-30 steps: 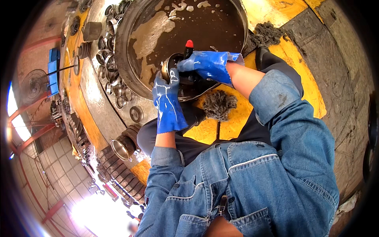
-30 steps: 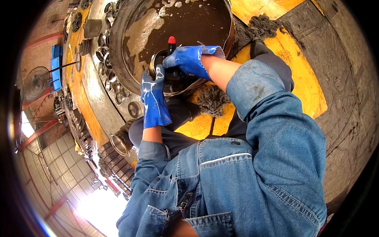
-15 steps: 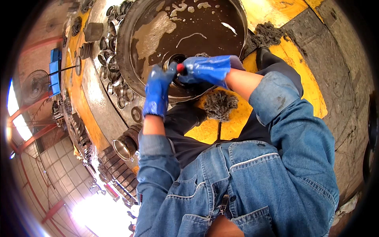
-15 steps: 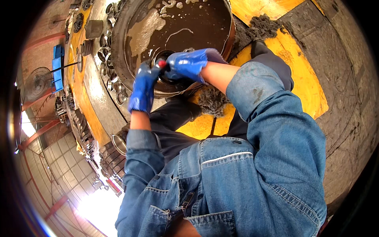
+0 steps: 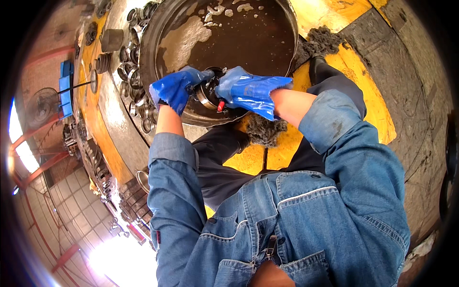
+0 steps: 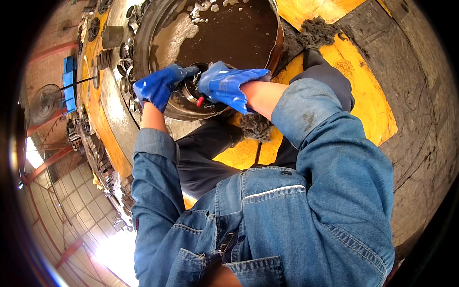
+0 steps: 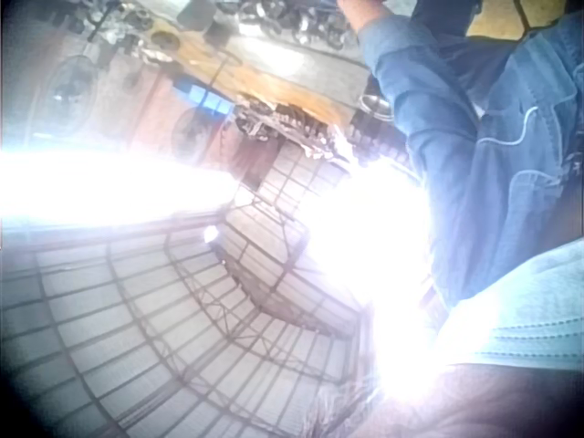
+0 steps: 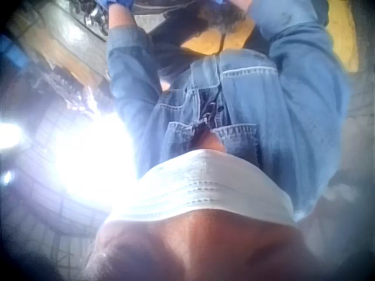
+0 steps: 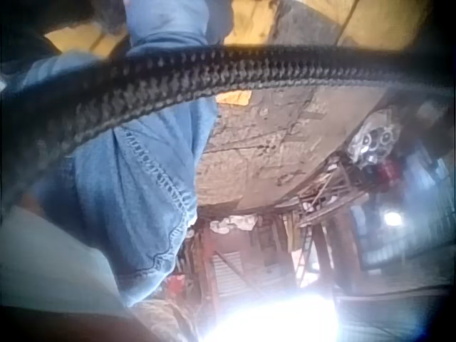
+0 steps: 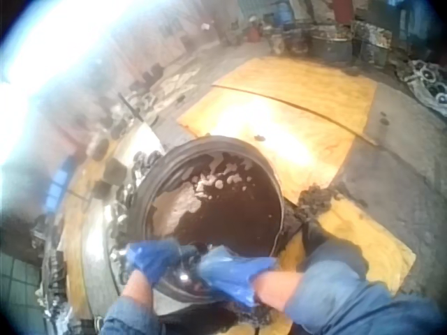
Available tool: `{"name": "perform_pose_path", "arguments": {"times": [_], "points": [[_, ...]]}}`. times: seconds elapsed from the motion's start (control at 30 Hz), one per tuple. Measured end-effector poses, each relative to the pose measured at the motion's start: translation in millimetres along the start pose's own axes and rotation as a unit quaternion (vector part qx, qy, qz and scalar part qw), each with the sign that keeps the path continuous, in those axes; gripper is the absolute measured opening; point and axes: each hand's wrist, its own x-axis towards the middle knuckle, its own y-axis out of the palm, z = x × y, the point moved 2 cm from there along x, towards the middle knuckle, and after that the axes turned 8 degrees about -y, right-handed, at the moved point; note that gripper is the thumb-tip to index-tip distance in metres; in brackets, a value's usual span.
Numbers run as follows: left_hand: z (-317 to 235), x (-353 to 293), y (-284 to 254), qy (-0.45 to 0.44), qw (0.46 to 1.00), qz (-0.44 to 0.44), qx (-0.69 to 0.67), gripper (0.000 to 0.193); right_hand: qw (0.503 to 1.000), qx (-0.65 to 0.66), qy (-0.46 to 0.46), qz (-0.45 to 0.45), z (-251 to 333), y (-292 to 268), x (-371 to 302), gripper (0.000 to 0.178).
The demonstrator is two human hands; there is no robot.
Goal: The person sits on the floor and scrubs metal rings with a wire brush, dipping them into a bucket of dark liquid. The person repeatedly scrubs the rings and places them on a nearby metal surface.
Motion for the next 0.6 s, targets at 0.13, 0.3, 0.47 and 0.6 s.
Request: {"name": "perform_pose_path", "arguments": {"times": [0.13,0.3,0.47,0.6], "points": [[10.5,8.3,38.0,0.052,0.988,-0.139,-0.036,0.054,0.988,0.124,0.075,-0.06,-9.7,3.1,-12.8,0.026],[54.4,2.0,95.5,-0.016,0.913,-0.123,-0.389,0.056,0.832,0.537,0.131,-0.039,-15.4,-3.6,-17.7,0.043],[34.4,-26.2,76.3,-0.041,0.91,-0.092,-0.401,0.045,0.954,0.277,0.114,-0.017,-5.7,-28.8,-30.1,0.028],[16.9,-55.9,44.3,-0.073,0.927,-0.093,-0.356,0.038,0.982,0.08,0.054,-0.165,-11.9,-17.4,-22.0,0.025]]}}
